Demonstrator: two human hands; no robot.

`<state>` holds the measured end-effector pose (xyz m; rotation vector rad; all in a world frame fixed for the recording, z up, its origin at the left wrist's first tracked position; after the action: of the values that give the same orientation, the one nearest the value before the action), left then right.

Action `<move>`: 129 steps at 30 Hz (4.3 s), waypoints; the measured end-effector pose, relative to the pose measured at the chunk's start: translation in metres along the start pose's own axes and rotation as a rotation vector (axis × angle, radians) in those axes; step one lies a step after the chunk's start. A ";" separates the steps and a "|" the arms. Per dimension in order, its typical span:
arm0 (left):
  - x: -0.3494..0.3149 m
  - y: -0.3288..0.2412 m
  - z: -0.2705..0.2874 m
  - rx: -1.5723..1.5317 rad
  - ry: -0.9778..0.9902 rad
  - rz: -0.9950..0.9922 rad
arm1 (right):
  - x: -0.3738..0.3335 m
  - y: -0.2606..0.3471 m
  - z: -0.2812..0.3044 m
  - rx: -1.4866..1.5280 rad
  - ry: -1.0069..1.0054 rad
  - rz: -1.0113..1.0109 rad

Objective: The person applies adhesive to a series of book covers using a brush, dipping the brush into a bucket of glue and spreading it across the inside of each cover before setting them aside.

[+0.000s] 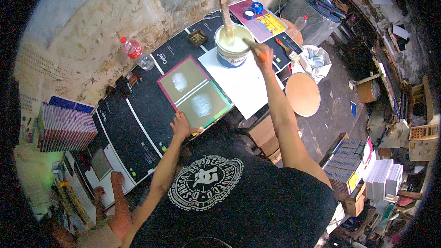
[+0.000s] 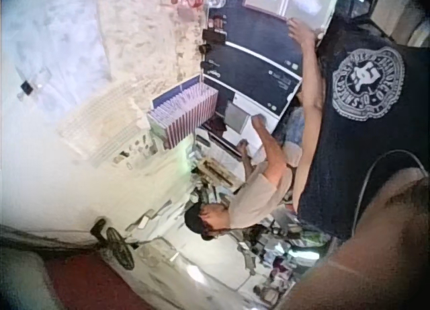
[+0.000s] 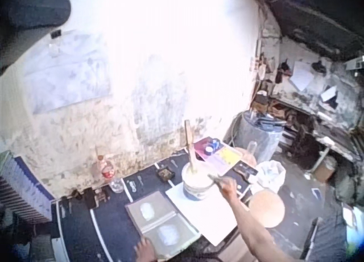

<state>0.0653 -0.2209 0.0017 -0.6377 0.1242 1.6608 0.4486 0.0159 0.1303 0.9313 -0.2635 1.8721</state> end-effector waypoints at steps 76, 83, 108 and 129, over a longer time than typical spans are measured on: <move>-0.004 0.017 -0.007 -0.090 0.007 -0.041 | -0.063 0.130 -0.072 0.335 0.413 -0.678; -0.008 0.010 -0.002 -0.107 -0.031 -0.101 | -0.143 0.242 -0.118 0.400 0.712 -0.774; -0.002 0.007 -0.006 0.015 0.039 -0.027 | -0.121 0.116 -0.029 0.176 0.674 -0.807; 0.026 0.010 -0.022 0.031 0.090 0.222 | -0.034 0.145 -0.167 0.210 0.831 -0.127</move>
<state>0.0620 -0.2098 -0.0318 -0.6950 0.2938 1.8395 0.2519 0.0141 0.0233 0.2288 0.4898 2.0211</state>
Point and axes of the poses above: each hand's wrist, its own x-axis towards the middle knuckle, its own z-axis out of the back of the hand, y = z × x, the point moved 6 cm from there along x, towards the middle knuckle, and after that the axes turned 6 degrees about y, right-handed, at the moved point
